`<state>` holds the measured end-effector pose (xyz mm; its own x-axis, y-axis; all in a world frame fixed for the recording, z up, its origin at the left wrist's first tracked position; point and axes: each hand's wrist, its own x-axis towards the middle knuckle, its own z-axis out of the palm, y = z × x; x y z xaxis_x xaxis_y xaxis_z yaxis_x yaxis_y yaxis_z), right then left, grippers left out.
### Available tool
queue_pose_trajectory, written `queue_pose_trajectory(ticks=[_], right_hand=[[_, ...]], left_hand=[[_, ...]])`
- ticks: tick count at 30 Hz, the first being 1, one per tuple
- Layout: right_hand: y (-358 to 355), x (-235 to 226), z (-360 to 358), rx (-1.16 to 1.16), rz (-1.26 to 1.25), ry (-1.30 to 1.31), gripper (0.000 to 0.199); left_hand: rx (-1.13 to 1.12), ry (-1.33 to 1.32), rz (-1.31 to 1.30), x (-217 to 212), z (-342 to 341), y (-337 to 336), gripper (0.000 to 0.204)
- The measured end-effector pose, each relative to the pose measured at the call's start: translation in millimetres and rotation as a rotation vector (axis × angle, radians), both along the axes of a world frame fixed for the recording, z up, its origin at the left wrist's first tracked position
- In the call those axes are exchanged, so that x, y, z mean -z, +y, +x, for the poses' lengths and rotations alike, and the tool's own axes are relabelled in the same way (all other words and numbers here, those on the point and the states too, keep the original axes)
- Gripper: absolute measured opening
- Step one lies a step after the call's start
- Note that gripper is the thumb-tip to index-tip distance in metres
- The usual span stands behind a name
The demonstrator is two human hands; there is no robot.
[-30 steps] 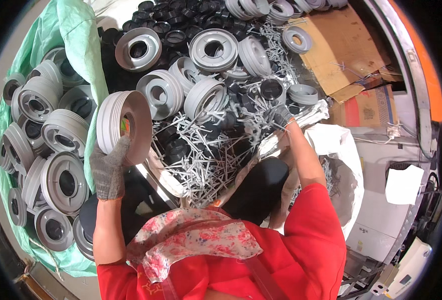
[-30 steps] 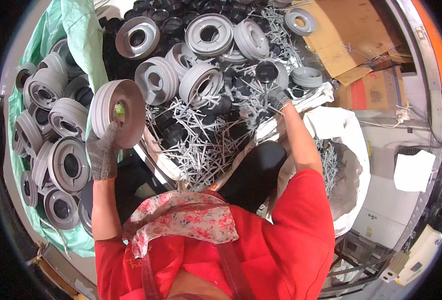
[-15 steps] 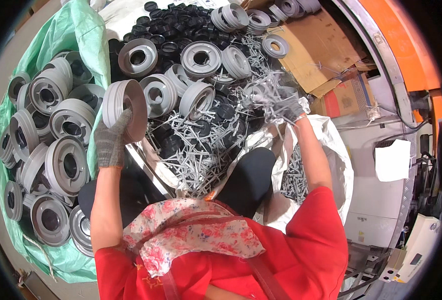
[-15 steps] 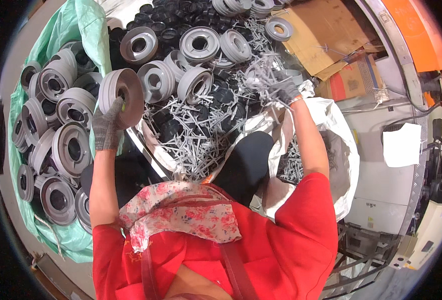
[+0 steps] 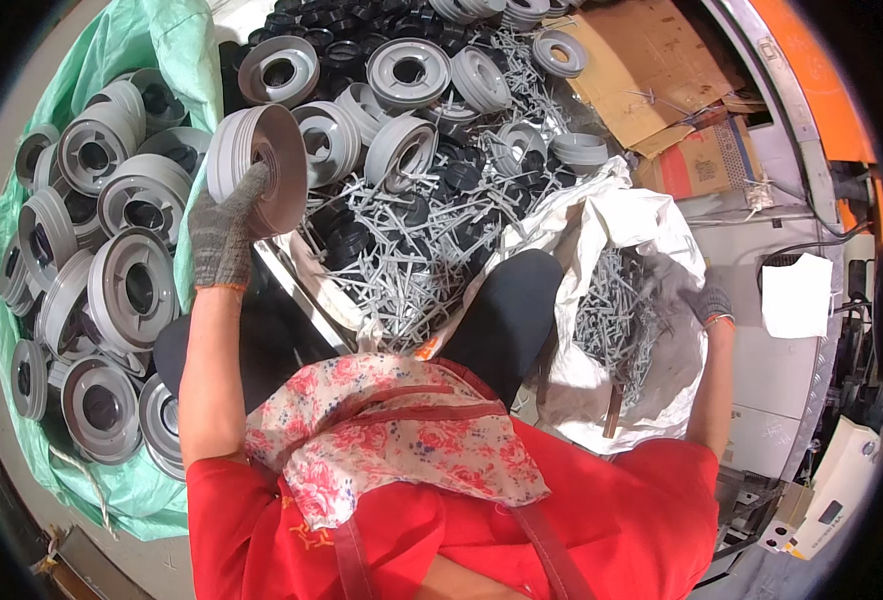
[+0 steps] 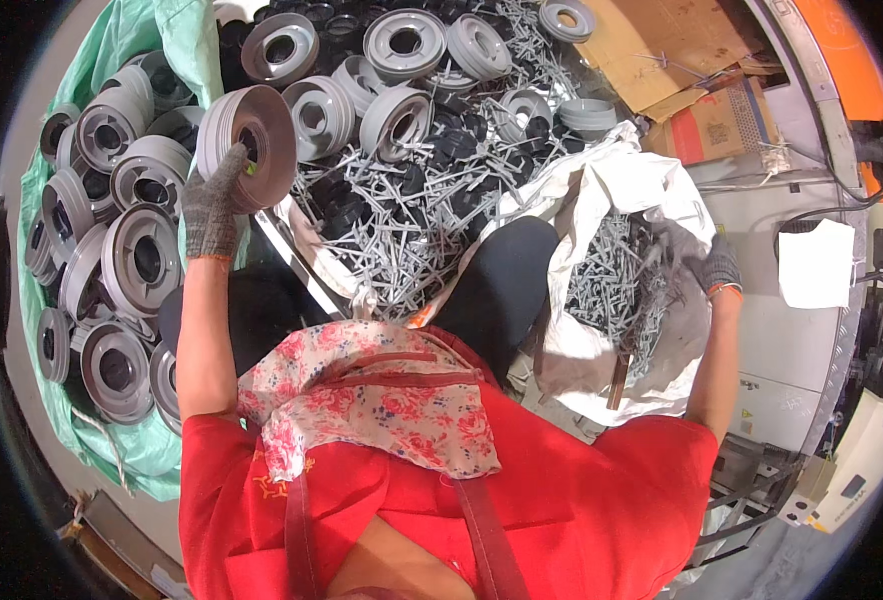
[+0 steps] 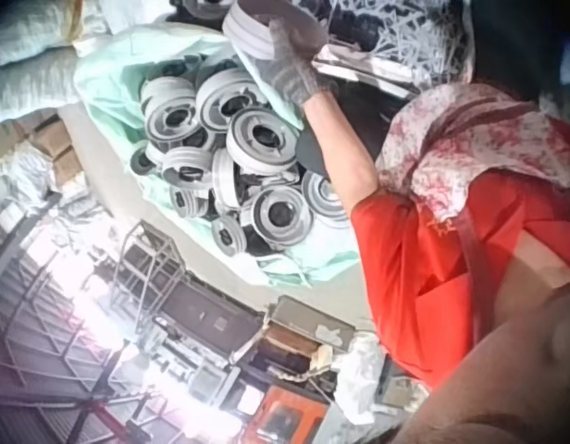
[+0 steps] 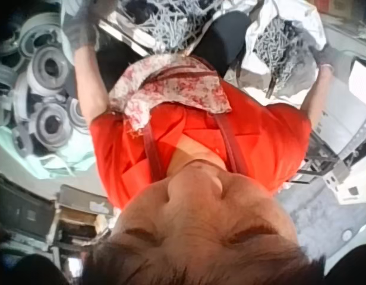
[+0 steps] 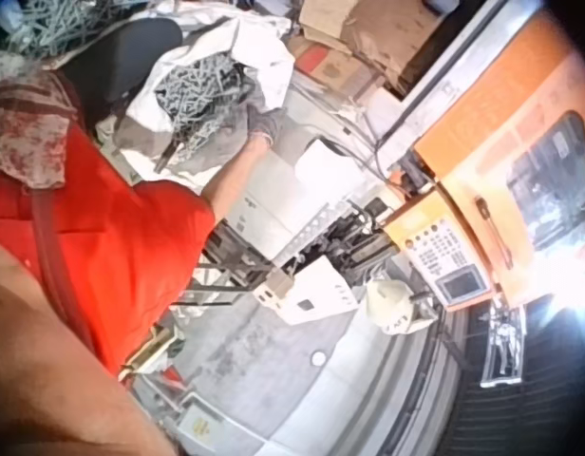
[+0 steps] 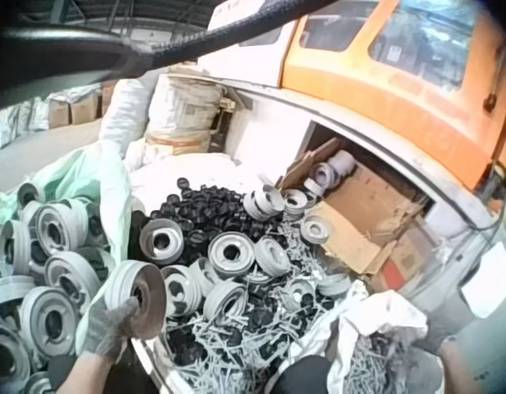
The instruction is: The person sits on the floor and assembles circular metal parts by inserting black plastic caps into their centers. They pick up each metal ring, place a cap inside, and then set the assembled unit into a green sack.
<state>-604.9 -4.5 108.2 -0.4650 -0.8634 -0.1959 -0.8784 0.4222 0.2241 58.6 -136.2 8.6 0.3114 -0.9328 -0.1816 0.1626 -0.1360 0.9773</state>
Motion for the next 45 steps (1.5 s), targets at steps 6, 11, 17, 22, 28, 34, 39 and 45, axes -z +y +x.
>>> queue_pose_trajectory(ticks=[6, 11, 17, 22, 28, 34, 39, 45], right_hand=[[-72, 77, 247, -0.443, -0.065, -0.805, 0.023], [-110, 222, 314, -0.547, 0.375, -0.678, 0.058], [-177, 271, 290, -0.337, 0.471, -0.411, 0.100], [-195, 244, 258, -0.475, 0.466, -0.543, 0.109], [-170, 313, 292, -0.282, 0.322, -0.260, 0.111], [-181, 287, 307, -0.396, 0.386, -0.249, 0.086], [-180, 341, 268, -0.358, 0.224, -0.434, 0.061], [-184, 326, 268, -0.308, 0.077, -0.697, 0.070]], left_hand=[[0.009, 0.001, 0.018, 0, -4, 0, 0.040], [-0.030, 0.011, 0.031, 2, 5, 0, 0.040], [-0.061, 0.000, 0.033, -10, 2, 1, 0.035], [0.000, 0.066, 0.081, -12, 5, 5, 0.045], [0.056, 0.025, 0.072, -19, 1, 7, 0.043], [0.013, 0.028, 0.097, -13, 2, 7, 0.041], [0.058, -0.043, 0.078, -21, -5, 6, 0.040], [0.069, -0.012, -0.004, -20, -10, 6, 0.039]])
